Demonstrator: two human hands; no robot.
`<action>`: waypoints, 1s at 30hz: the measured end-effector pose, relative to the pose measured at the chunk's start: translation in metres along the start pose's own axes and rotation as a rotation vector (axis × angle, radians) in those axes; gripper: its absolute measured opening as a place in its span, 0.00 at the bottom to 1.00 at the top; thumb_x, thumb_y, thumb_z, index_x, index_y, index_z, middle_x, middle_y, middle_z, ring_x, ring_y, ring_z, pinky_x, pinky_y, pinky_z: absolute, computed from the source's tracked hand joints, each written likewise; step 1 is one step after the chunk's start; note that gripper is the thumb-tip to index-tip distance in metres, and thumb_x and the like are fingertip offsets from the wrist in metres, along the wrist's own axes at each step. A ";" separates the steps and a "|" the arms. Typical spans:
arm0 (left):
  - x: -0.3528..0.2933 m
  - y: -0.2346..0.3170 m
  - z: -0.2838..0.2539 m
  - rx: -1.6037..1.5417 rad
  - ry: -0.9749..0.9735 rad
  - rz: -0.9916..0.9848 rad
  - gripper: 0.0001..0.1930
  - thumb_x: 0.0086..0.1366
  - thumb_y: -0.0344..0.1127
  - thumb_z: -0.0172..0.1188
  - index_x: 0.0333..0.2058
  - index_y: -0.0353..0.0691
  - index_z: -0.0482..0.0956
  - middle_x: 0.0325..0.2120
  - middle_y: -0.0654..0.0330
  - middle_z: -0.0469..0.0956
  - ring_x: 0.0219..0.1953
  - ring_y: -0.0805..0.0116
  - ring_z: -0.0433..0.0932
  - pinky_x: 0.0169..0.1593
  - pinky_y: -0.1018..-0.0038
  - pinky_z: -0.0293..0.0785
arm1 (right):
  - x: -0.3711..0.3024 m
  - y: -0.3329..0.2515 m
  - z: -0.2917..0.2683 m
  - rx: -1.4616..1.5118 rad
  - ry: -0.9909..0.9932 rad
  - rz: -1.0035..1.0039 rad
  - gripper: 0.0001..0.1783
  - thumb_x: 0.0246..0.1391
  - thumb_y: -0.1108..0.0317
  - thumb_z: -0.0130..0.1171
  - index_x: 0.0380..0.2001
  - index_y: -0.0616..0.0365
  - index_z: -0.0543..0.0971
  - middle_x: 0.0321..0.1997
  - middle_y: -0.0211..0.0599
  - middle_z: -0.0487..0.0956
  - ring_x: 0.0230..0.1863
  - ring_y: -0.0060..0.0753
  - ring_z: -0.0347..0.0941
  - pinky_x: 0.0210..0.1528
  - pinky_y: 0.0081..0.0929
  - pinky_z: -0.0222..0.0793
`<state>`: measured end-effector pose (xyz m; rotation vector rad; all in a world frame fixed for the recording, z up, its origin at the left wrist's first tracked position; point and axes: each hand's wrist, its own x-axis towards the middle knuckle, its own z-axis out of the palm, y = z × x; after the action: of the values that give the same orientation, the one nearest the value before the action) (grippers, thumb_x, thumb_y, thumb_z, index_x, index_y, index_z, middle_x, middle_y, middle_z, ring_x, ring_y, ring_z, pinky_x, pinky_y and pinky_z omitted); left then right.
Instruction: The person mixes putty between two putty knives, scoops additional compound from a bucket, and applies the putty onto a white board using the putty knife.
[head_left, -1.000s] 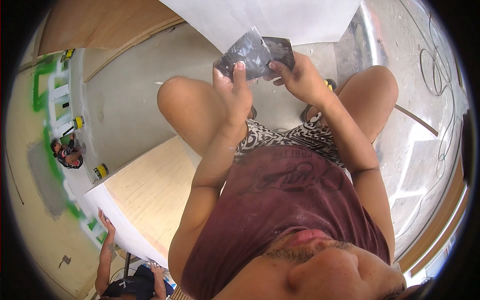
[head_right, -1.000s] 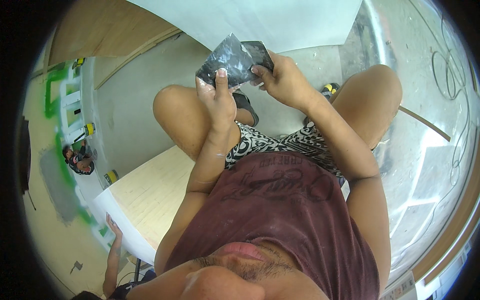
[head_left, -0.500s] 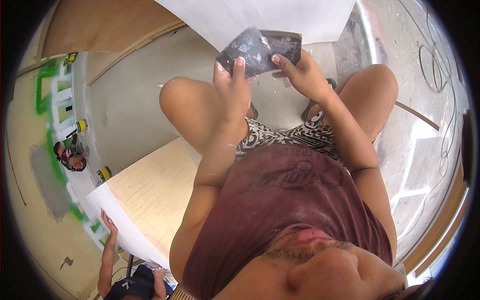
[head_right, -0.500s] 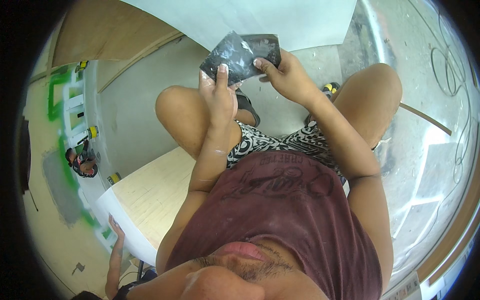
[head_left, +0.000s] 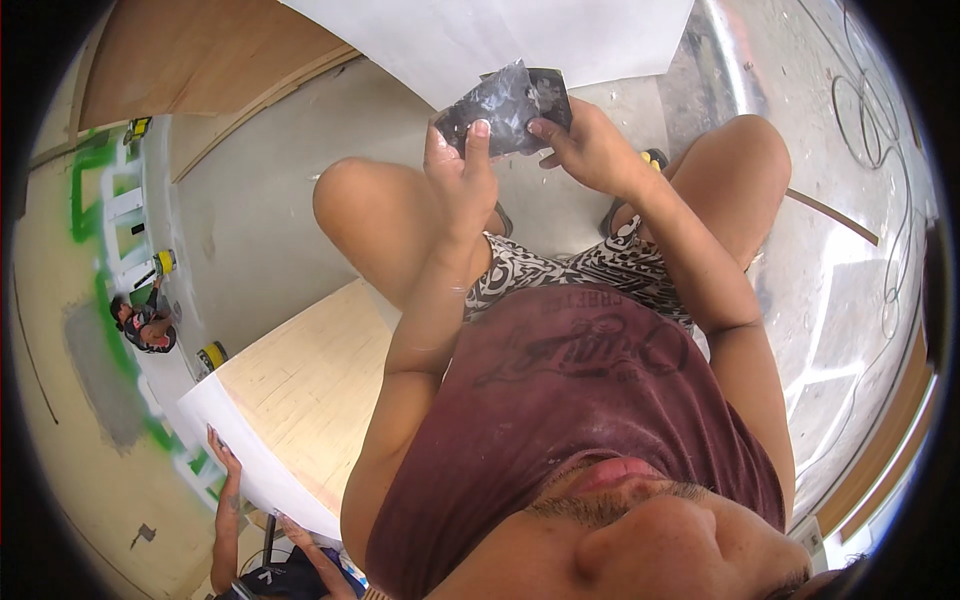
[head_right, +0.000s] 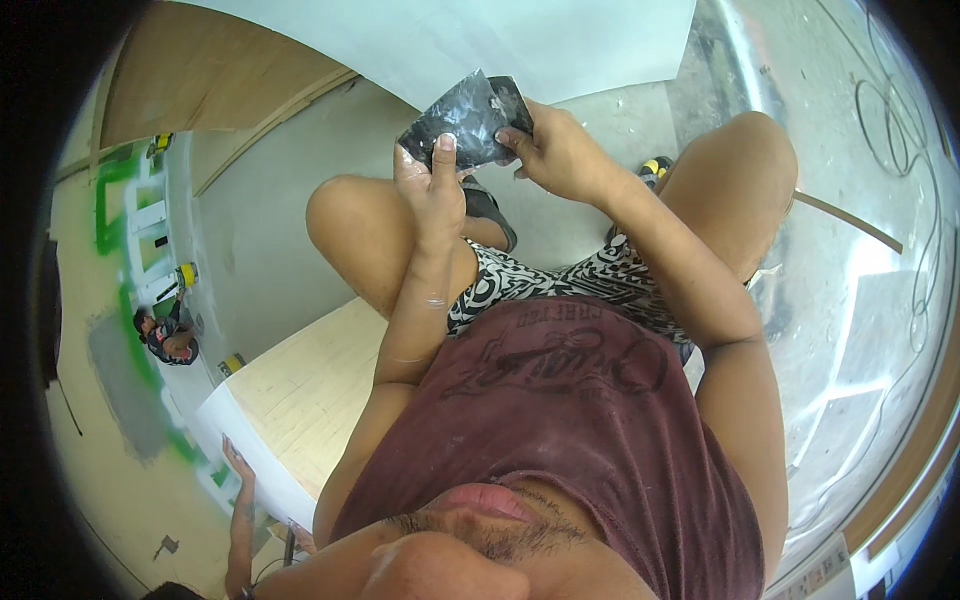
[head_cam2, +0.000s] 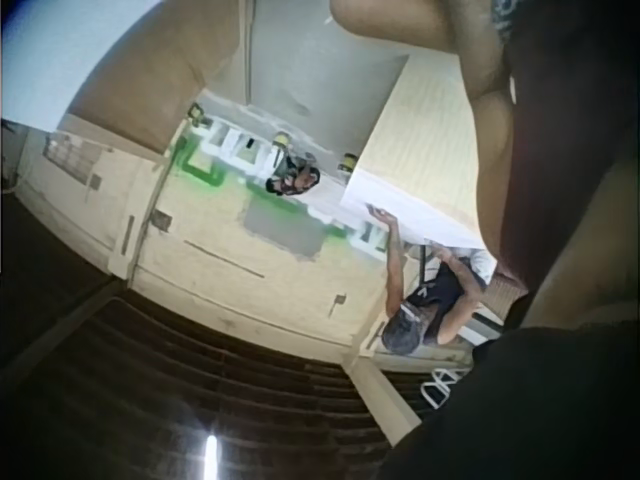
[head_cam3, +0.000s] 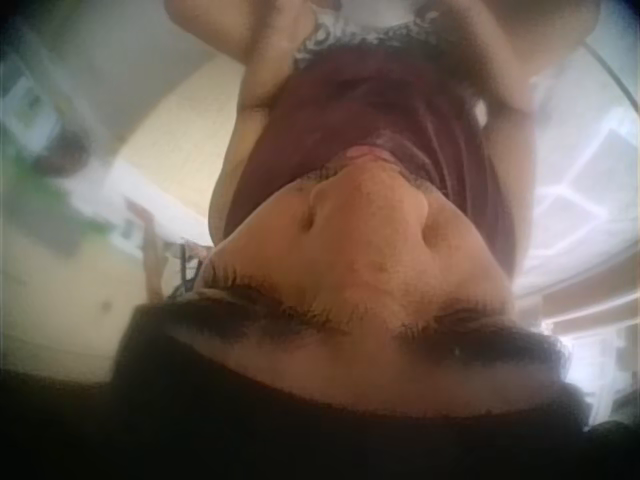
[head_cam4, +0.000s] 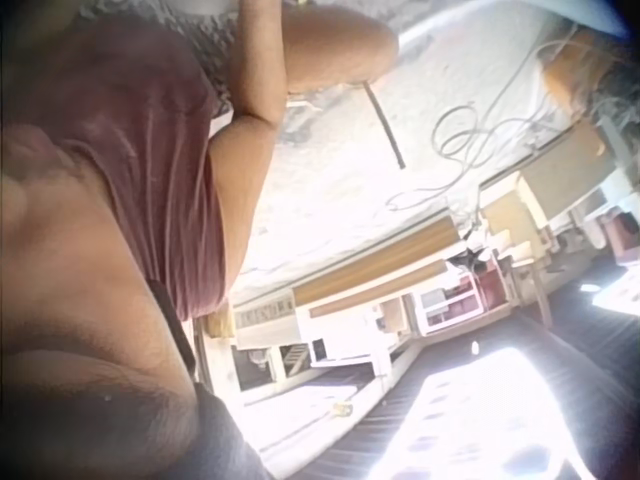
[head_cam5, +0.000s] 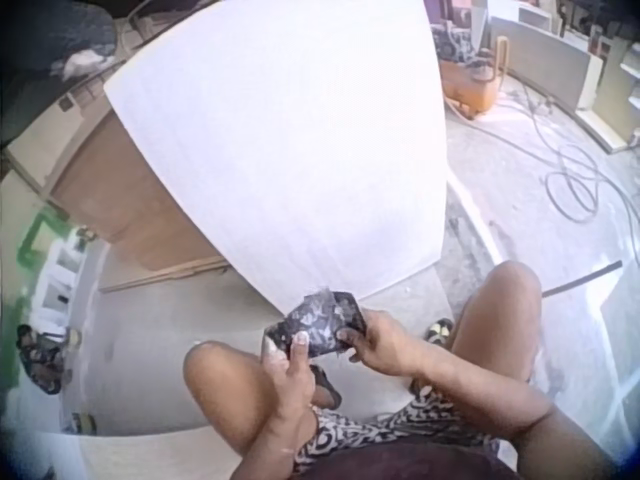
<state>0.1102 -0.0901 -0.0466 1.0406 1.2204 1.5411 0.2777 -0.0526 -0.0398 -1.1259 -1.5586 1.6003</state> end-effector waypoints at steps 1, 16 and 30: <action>0.000 0.000 0.000 0.024 -0.021 0.003 0.12 0.69 0.32 0.55 0.46 0.31 0.68 0.40 0.57 0.76 0.40 0.73 0.74 0.47 0.75 0.74 | 0.000 0.000 -0.001 0.002 0.003 0.000 0.14 0.65 0.67 0.51 0.47 0.68 0.72 0.40 0.40 0.80 0.38 0.28 0.78 0.39 0.28 0.80; 0.008 -0.005 -0.010 0.126 -0.122 0.078 0.12 0.68 0.31 0.56 0.47 0.32 0.70 0.39 0.59 0.76 0.42 0.74 0.73 0.49 0.75 0.71 | 0.001 -0.006 -0.010 -0.009 -0.176 0.118 0.16 0.66 0.64 0.49 0.46 0.68 0.70 0.40 0.41 0.81 0.38 0.29 0.81 0.34 0.25 0.81; 0.018 0.007 0.001 0.030 -0.068 0.053 0.12 0.68 0.29 0.53 0.48 0.31 0.68 0.42 0.56 0.76 0.41 0.71 0.76 0.43 0.72 0.77 | -0.001 -0.014 -0.009 0.093 -0.063 0.109 0.22 0.65 0.65 0.51 0.59 0.60 0.63 0.40 0.38 0.78 0.36 0.29 0.80 0.32 0.25 0.80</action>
<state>0.1058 -0.0735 -0.0384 1.1443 1.1808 1.5192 0.2844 -0.0480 -0.0255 -1.1367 -1.4684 1.7767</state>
